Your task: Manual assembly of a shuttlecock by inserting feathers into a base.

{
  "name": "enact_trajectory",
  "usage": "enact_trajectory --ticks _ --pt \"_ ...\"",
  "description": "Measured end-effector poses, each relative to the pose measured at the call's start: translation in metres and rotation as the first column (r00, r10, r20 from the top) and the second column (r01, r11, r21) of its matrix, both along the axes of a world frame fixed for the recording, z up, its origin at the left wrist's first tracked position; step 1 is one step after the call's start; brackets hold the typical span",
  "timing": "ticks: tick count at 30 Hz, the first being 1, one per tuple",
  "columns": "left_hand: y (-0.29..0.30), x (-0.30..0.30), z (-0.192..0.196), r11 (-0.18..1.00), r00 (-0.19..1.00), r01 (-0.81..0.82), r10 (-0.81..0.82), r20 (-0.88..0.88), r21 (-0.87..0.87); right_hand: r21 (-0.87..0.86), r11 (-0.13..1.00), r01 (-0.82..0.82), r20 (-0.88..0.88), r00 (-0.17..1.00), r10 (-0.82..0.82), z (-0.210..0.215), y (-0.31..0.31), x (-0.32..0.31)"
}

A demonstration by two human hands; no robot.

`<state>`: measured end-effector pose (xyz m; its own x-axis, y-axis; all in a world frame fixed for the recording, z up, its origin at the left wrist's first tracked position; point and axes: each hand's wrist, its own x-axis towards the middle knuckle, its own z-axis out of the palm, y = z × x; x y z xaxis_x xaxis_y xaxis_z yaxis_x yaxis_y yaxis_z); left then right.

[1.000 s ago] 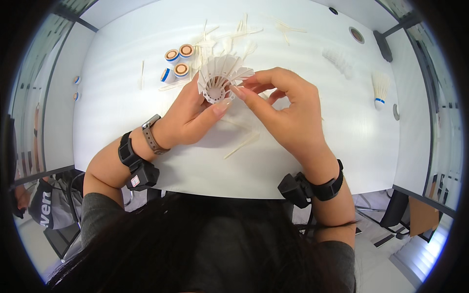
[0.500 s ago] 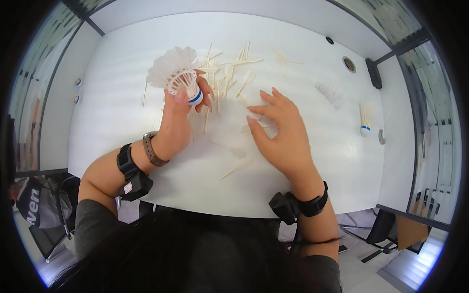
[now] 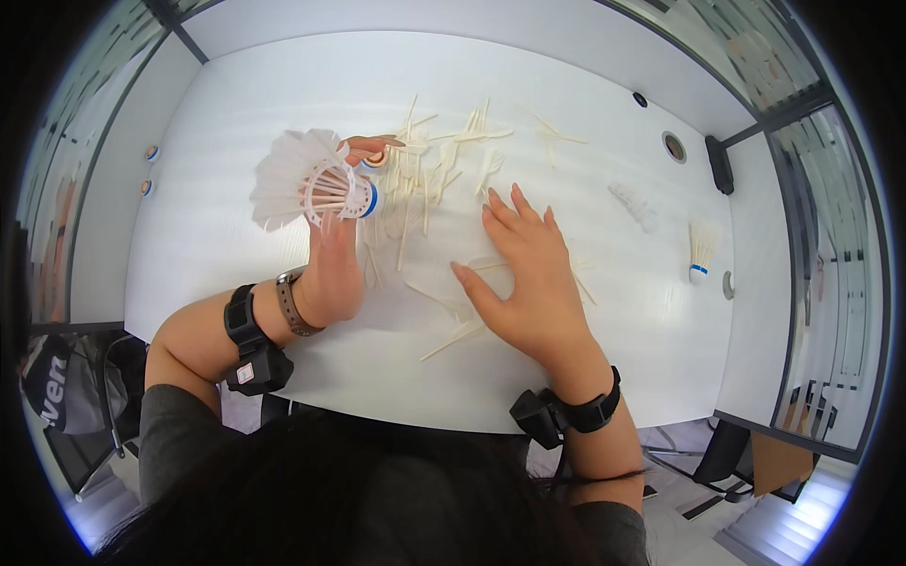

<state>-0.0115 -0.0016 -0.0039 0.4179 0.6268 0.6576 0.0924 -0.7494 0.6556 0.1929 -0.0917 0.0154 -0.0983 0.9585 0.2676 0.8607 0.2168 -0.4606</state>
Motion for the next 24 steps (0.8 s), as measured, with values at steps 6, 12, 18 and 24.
enact_trajectory --ticks 6,12,18,24 --pt "-0.003 0.011 0.004 0.886 0.936 0.310 -0.222 0.272 -0.344 0.027 0.988 0.152 -0.368 0.921 -0.132 0.011 0.001 -0.002" --pt "0.002 0.013 -0.004 0.890 0.934 0.282 -0.171 0.313 -0.358 -0.267 0.962 0.060 -0.834 0.487 -0.261 0.021 0.001 -0.002" --pt "-0.001 0.015 0.009 0.778 0.964 0.250 -0.143 0.225 -0.576 -0.325 0.946 0.010 -0.873 0.383 -0.304 0.022 0.003 0.003" --pt "0.000 0.015 0.002 0.770 0.958 0.283 -0.199 0.206 -0.571 -0.350 0.936 -0.035 -0.880 0.354 -0.316 0.024 0.003 0.002"
